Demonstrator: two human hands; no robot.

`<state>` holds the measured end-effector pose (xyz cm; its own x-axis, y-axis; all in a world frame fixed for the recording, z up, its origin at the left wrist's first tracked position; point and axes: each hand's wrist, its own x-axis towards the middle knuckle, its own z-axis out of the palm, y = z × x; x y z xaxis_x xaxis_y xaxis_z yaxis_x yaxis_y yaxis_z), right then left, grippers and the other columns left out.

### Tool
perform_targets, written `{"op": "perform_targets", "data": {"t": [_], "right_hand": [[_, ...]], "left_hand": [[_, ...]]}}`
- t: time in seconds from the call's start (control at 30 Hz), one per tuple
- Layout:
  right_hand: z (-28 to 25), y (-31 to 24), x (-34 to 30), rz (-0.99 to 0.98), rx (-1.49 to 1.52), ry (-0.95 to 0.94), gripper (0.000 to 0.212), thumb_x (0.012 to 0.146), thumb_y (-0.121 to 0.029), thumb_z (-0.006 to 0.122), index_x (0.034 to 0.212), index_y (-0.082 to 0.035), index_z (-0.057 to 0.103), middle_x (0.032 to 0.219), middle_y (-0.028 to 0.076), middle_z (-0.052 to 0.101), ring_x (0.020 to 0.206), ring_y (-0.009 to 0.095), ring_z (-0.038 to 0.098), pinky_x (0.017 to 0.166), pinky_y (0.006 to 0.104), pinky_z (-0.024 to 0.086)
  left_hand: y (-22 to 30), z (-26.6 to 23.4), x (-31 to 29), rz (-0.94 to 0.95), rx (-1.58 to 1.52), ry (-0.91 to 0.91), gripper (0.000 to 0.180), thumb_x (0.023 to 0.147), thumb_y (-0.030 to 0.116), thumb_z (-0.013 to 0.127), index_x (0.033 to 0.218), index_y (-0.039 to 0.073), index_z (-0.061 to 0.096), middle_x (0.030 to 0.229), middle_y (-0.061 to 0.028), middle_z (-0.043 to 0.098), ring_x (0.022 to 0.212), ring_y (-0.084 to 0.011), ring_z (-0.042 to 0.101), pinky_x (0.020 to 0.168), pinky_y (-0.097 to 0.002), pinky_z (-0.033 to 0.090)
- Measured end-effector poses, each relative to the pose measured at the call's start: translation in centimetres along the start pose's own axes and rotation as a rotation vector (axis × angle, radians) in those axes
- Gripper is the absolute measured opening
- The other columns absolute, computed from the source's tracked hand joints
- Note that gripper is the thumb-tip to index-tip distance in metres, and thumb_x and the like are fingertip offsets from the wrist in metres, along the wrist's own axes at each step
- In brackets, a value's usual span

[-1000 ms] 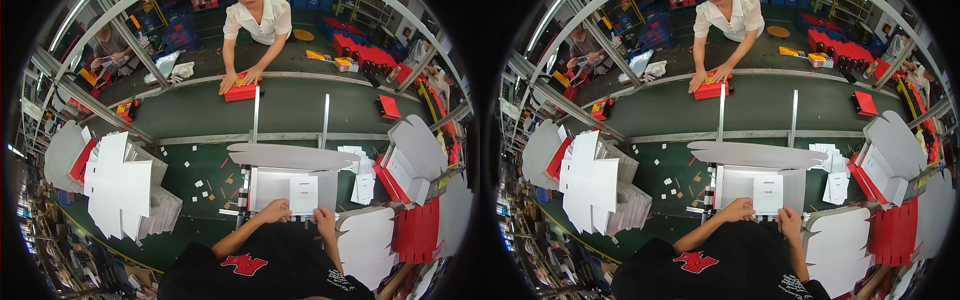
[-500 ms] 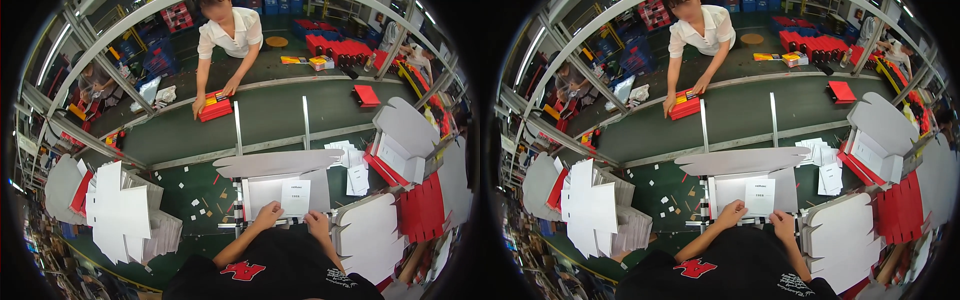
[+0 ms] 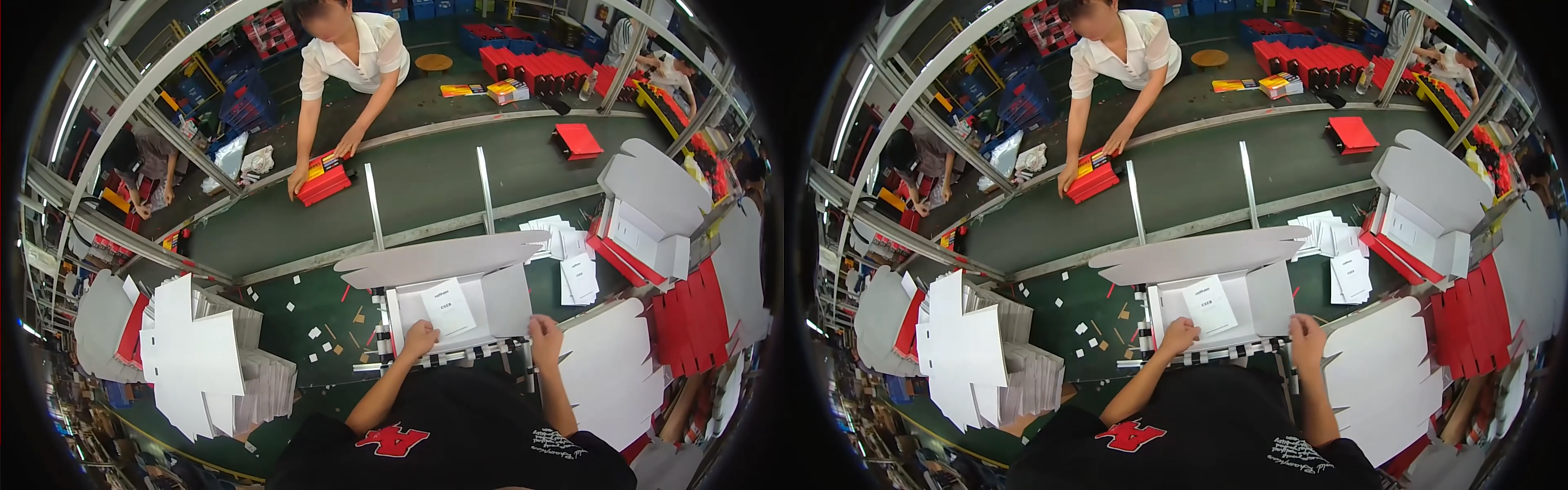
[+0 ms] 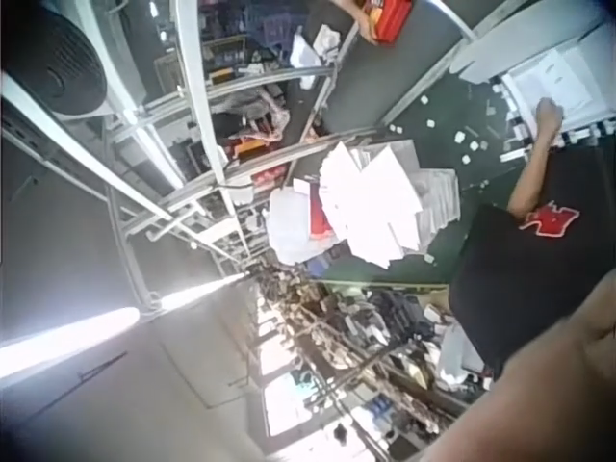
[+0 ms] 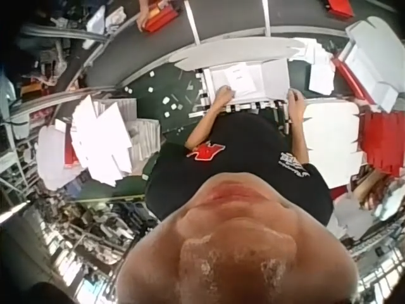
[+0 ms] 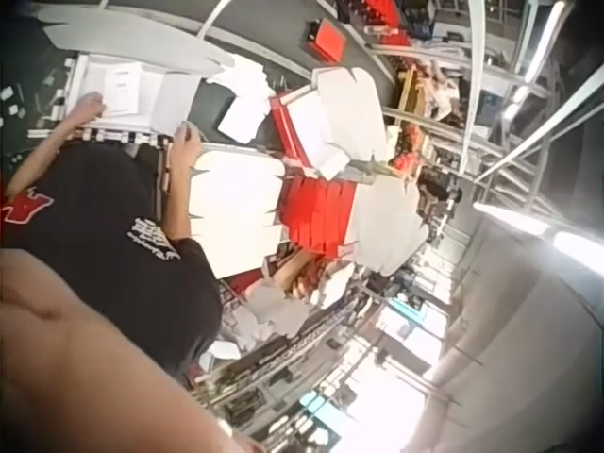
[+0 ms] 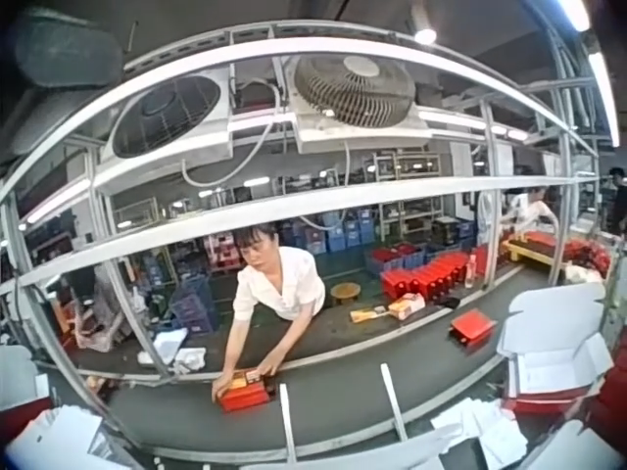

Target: Folding and assembling cardboard boxes at a workstation.

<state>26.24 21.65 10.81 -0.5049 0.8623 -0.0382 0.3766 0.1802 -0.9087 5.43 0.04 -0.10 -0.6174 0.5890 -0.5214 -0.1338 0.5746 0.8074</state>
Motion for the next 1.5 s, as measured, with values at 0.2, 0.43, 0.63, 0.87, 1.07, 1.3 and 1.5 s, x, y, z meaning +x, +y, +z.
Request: {"op": "perform_targets", "data": {"t": [0.2,0.43,0.63,0.87,1.07,1.3,1.5], "right_hand": [[-4.7,8.6,9.9,-0.136,-0.591,0.27,0.05,0.082,-0.026,0.067,0.121,0.0,0.051,0.122,0.021,0.052,0.106,0.032,0.054,0.089,0.0408,0.044],[-7.4,11.5,14.8,0.084,-0.912,-0.159,0.076,0.071,-0.036,0.076,0.129,0.0,0.043,0.127,0.022,0.048,0.114,0.038,0.05,0.094,0.0437,0.042],[-7.4,12.5,15.1,-0.04,-1.015,-0.102,0.065,0.068,-0.036,0.078,0.116,-0.003,0.05,0.111,0.019,0.051,0.1,0.038,0.054,0.084,0.0475,0.047],[-7.3,13.5,15.8,-0.046,-0.949,-0.074,0.043,0.073,-0.031,0.07,0.1,0.001,0.06,0.099,0.023,0.06,0.093,0.039,0.059,0.083,0.0455,0.048],[-8.3,13.8,16.5,-0.028,-1.137,-0.198,0.019,0.083,-0.016,0.049,0.087,-0.002,0.061,0.087,0.022,0.065,0.08,0.04,0.063,0.074,0.0495,0.05],[-7.8,13.3,16.4,-0.08,-1.118,-0.057,0.014,0.083,-0.015,0.05,0.086,-0.004,0.057,0.088,0.018,0.062,0.081,0.036,0.064,0.071,0.047,0.05],[-16.8,15.6,18.1,-0.482,-0.8,0.539,0.027,0.094,-0.022,0.049,0.109,-0.005,0.062,0.106,0.015,0.064,0.096,0.032,0.062,0.083,0.0396,0.048]], "left_hand": [[-0.5,1.8,2.1,0.021,0.41,0.244,0.069,0.075,0.035,0.07,0.11,-0.015,0.037,0.093,-0.0339,0.06,0.09,-0.0462,0.061,0.078,-0.0491,0.049],[-1.7,1.6,2.2,0.087,0.441,0.281,0.061,0.07,0.039,0.075,0.099,-0.005,0.045,0.084,-0.0241,0.063,0.081,-0.0411,0.062,0.071,-0.047,0.05],[-1.4,1.7,2.1,0.068,0.443,0.305,0.056,0.071,0.04,0.075,0.097,-0.001,0.048,0.083,-0.0207,0.063,0.08,-0.0386,0.062,0.071,-0.0459,0.049],[-1.1,1.6,1.8,0.07,0.474,0.286,0.061,0.071,0.038,0.075,0.1,-0.006,0.044,0.084,-0.0223,0.063,0.08,-0.0397,0.063,0.071,-0.0461,0.051],[-0.7,1.6,2.1,0.085,0.47,0.287,0.06,0.07,0.037,0.075,0.099,-0.005,0.045,0.085,-0.0228,0.063,0.081,-0.0401,0.063,0.072,-0.0463,0.051],[-1.5,1.4,2.2,0.084,0.466,0.223,0.055,0.075,0.034,0.071,0.101,-0.005,0.043,0.089,-0.0238,0.062,0.085,-0.0406,0.062,0.074,-0.0481,0.049],[3.1,-1.4,-2.5,0.438,0.527,0.126,0.043,0.081,0.034,0.062,0.1,-0.004,0.054,0.089,-0.0202,0.063,0.083,-0.0388,0.06,0.076,-0.0453,0.048]]}}
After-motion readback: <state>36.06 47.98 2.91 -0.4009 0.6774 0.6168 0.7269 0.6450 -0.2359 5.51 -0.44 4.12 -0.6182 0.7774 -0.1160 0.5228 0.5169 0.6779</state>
